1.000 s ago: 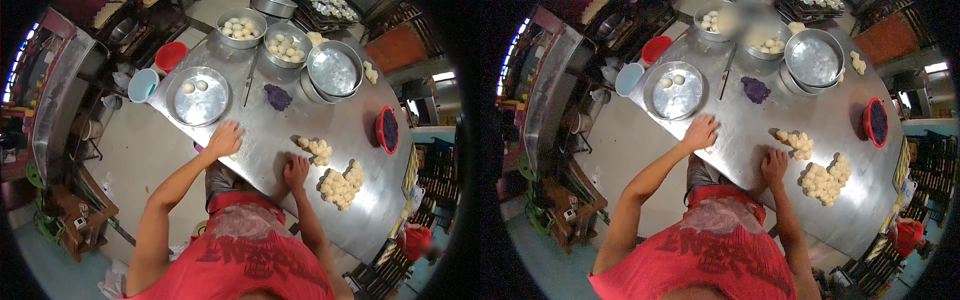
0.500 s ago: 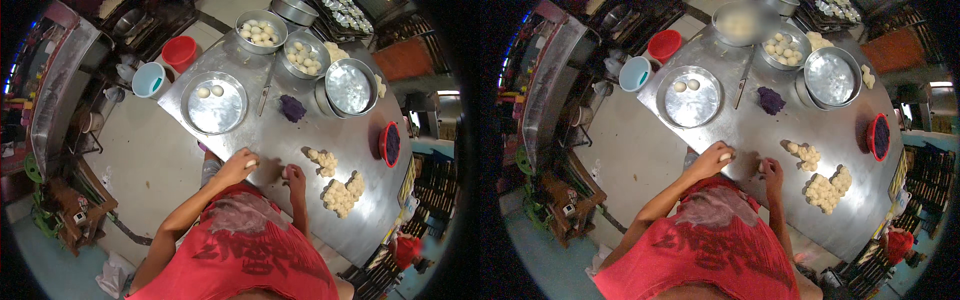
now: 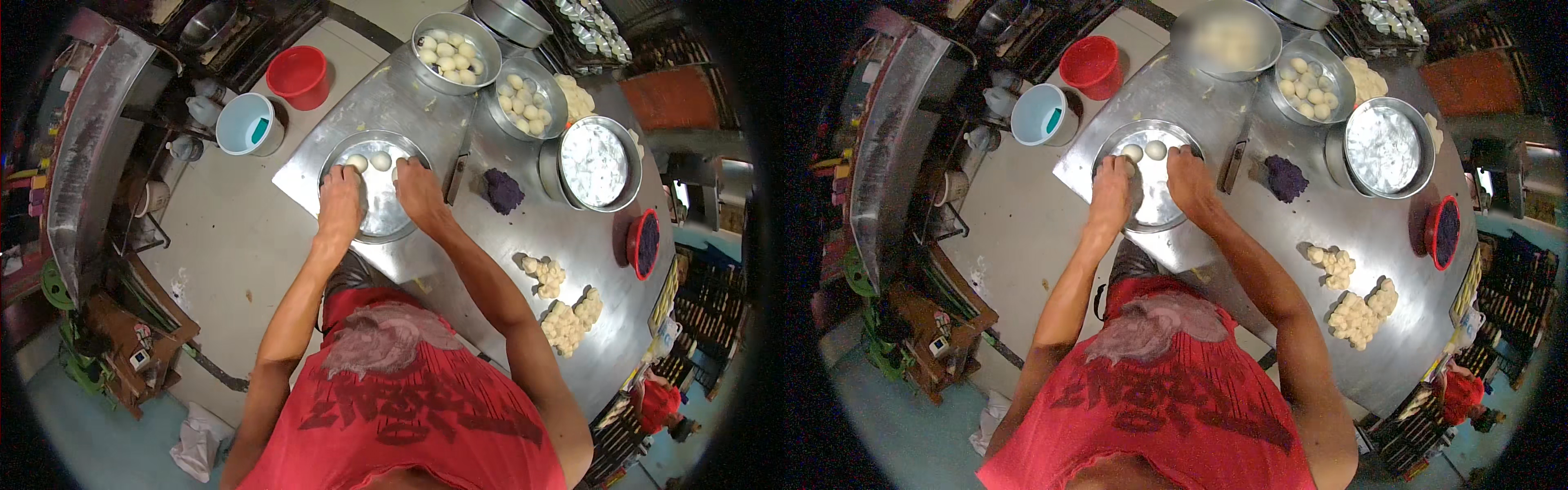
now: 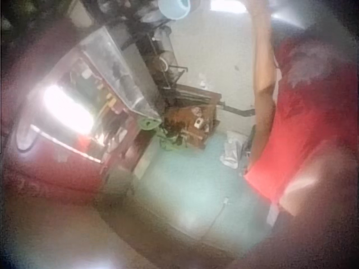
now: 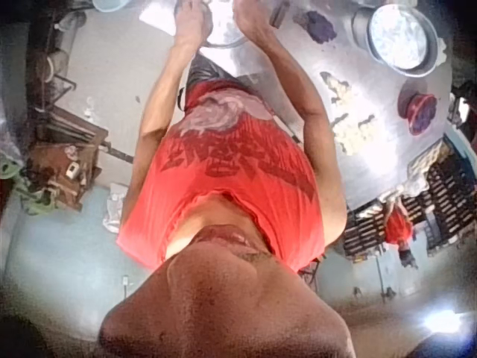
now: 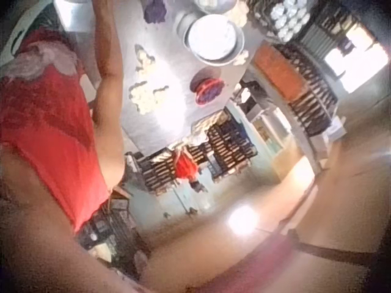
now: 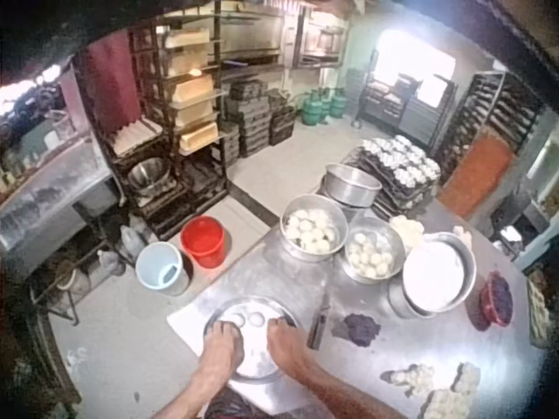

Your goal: Preparing and filling dough balls with purple filling on a bakery table.

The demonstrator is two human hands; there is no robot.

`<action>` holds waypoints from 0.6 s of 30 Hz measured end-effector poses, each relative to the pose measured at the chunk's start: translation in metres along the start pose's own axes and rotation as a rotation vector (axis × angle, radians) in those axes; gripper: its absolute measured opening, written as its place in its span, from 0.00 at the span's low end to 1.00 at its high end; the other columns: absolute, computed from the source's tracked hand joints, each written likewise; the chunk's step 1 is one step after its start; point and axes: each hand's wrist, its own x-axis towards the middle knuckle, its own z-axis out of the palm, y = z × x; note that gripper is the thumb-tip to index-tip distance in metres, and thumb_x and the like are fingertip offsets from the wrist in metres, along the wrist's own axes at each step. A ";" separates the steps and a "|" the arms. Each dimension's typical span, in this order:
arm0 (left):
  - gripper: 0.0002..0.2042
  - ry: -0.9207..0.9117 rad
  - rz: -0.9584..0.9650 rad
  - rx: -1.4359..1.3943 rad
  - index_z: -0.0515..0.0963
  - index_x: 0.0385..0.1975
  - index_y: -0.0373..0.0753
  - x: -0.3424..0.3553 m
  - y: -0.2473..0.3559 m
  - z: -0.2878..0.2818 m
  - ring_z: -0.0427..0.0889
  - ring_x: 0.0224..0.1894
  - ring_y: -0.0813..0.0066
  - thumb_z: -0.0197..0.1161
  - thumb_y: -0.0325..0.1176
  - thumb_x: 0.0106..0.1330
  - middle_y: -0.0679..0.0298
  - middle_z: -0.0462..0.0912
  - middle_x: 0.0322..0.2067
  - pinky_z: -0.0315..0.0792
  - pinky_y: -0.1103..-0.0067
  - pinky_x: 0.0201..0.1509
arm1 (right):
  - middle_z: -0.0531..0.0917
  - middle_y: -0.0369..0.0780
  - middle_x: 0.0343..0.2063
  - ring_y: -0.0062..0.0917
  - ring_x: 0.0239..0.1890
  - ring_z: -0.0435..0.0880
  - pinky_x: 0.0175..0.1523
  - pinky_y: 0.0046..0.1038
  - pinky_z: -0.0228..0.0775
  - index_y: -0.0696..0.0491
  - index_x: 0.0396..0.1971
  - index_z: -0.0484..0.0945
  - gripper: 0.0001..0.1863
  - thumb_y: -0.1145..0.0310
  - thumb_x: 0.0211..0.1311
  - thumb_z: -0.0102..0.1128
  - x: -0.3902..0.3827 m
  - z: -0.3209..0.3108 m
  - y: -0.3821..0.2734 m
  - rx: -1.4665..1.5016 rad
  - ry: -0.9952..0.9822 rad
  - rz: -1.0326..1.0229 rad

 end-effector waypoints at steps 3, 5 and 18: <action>0.22 -0.017 -0.053 0.053 0.72 0.46 0.29 0.004 -0.002 0.012 0.76 0.50 0.44 0.66 0.15 0.48 0.44 0.72 0.50 0.73 0.59 0.55 | 0.81 0.57 0.43 0.51 0.42 0.87 0.46 0.44 0.82 0.64 0.41 0.77 0.10 0.74 0.63 0.59 -0.002 0.005 0.004 0.035 0.042 0.010; 0.21 -0.007 -0.028 0.082 0.72 0.46 0.28 0.006 0.001 0.015 0.75 0.51 0.44 0.66 0.16 0.49 0.44 0.72 0.50 0.73 0.59 0.56 | 0.81 0.56 0.44 0.51 0.43 0.85 0.45 0.47 0.79 0.62 0.41 0.78 0.14 0.68 0.61 0.66 -0.005 0.004 0.005 0.019 0.038 0.039; 0.27 0.239 0.117 0.190 0.70 0.59 0.30 -0.008 0.009 0.019 0.68 0.61 0.37 0.69 0.30 0.59 0.39 0.69 0.57 0.66 0.56 0.67 | 0.85 0.46 0.44 0.40 0.53 0.81 0.60 0.40 0.71 0.54 0.44 0.84 0.13 0.61 0.67 0.63 -0.185 -0.046 0.050 0.651 0.260 -0.025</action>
